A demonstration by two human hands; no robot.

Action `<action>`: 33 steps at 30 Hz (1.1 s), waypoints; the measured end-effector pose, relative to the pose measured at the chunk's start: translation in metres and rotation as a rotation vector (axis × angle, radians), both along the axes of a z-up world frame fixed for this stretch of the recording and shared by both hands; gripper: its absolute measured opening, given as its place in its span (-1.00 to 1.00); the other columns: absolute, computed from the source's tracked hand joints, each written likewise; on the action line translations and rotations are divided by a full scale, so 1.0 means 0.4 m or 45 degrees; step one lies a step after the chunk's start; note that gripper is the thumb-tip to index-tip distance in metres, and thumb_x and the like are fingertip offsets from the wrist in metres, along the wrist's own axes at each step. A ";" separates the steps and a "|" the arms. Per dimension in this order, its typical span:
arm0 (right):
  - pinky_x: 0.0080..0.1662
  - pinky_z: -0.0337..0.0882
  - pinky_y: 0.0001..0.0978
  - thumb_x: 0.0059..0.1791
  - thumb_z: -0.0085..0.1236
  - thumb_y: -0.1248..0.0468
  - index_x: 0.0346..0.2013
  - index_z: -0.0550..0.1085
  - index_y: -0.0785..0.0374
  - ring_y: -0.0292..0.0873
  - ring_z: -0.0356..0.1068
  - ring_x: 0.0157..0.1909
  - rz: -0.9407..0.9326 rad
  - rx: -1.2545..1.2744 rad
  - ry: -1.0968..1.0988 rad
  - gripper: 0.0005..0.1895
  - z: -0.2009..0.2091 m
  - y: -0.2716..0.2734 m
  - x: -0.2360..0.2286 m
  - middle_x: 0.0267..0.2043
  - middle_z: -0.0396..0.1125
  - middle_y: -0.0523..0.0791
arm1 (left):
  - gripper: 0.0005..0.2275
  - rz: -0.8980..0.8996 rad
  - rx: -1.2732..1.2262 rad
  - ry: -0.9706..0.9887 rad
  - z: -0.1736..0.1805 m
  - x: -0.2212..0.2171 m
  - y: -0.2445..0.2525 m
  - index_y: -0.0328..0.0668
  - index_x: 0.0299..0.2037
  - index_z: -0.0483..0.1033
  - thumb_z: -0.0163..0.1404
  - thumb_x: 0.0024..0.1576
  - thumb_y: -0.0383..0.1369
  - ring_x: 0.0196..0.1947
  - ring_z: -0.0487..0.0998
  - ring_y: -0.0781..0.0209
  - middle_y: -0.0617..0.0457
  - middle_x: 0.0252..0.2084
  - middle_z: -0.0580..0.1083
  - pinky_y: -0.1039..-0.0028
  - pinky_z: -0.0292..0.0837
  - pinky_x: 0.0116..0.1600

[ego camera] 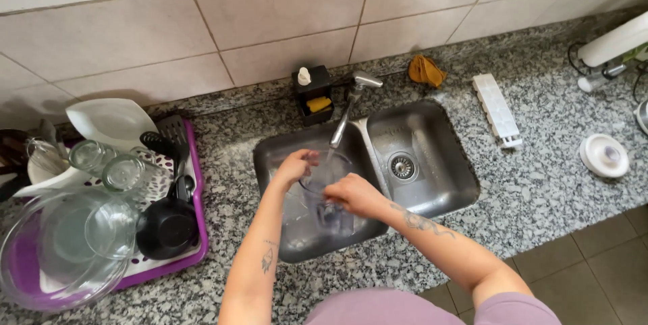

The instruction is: Cleaning a blender jar, ice tray, and cup in a sink, followed by wiping the counter and blender base.

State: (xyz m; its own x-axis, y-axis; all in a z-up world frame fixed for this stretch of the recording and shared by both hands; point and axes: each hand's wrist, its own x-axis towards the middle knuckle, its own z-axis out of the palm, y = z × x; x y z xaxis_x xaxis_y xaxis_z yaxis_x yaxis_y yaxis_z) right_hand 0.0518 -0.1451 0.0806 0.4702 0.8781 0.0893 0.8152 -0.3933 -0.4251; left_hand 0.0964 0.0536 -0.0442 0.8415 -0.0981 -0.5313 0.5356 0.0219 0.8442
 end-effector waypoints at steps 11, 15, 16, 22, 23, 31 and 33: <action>-0.20 0.33 -0.28 -0.07 0.05 0.12 -0.39 0.39 0.00 -0.11 0.37 -0.38 -0.018 0.225 0.035 -0.92 -0.055 0.030 0.051 -0.52 0.36 -0.23 | -0.60 0.233 0.132 -0.013 0.066 -0.017 0.050 0.02 -0.08 0.53 -0.14 -0.14 -0.52 -0.11 0.50 0.22 0.15 -0.13 0.52 0.36 0.44 -0.29; 0.08 0.27 -0.18 -0.11 0.09 0.14 -0.39 0.43 0.01 -0.13 0.40 -0.32 -0.023 0.255 0.035 -0.93 -0.081 0.038 0.069 -0.47 0.40 -0.20 | -0.59 0.390 0.180 -0.050 0.000 -0.019 0.071 -0.05 -0.09 0.53 -0.18 -0.13 -0.57 -0.14 0.49 0.20 0.05 -0.11 0.51 0.40 0.43 -0.13; 0.08 0.27 -0.18 -0.11 0.09 0.14 -0.39 0.43 0.01 -0.13 0.40 -0.32 -0.022 0.256 0.036 -0.93 -0.091 0.036 0.067 -0.47 0.40 -0.20 | -0.59 0.391 0.180 -0.049 0.052 -0.031 0.072 -0.05 -0.09 0.53 -0.18 -0.13 -0.57 -0.14 0.49 0.20 0.05 -0.11 0.51 0.40 0.43 -0.13; 0.13 0.25 -0.11 -0.25 0.32 0.18 -0.16 0.47 0.11 -0.04 0.32 0.02 -0.389 0.703 -0.060 -0.61 -0.127 0.003 0.035 -0.14 0.37 -0.11 | -0.61 0.198 0.814 -0.234 0.208 -0.085 0.061 -0.09 0.05 0.40 -0.23 0.00 -0.54 0.07 0.42 -0.02 -0.08 0.00 0.46 0.16 0.36 0.09; 0.11 0.27 -0.07 -0.29 0.38 0.13 -0.08 0.36 0.14 0.00 0.28 0.03 -0.689 0.695 0.244 -0.44 -0.122 -0.006 0.018 -0.11 0.28 -0.07 | -0.63 0.226 0.847 -0.206 0.215 -0.092 0.058 -0.10 0.06 0.38 -0.23 0.03 -0.53 0.05 0.43 -0.06 -0.12 -0.01 0.46 0.13 0.37 0.08; -0.41 0.22 -0.61 -0.27 0.39 0.12 -0.45 0.38 0.07 -0.36 0.29 -0.54 -1.011 0.690 1.026 -0.68 -0.186 -0.027 -0.043 -0.68 0.35 -0.20 | -0.62 0.210 0.782 0.000 0.225 -0.142 0.054 0.04 0.13 0.23 -0.25 0.07 -0.39 -0.04 0.49 -0.08 -0.01 -0.06 0.49 0.18 0.43 0.00; -0.47 0.20 -0.60 -0.27 0.39 0.06 -0.49 0.39 0.07 -0.33 0.26 -0.61 -1.030 0.616 1.025 -0.68 -0.114 -0.022 -0.043 -0.76 0.29 -0.17 | -0.73 0.350 0.281 0.102 0.166 -0.137 0.059 0.05 -0.04 0.42 -0.10 0.03 -0.31 -0.41 0.59 0.01 0.04 -0.17 0.53 0.23 0.55 -0.51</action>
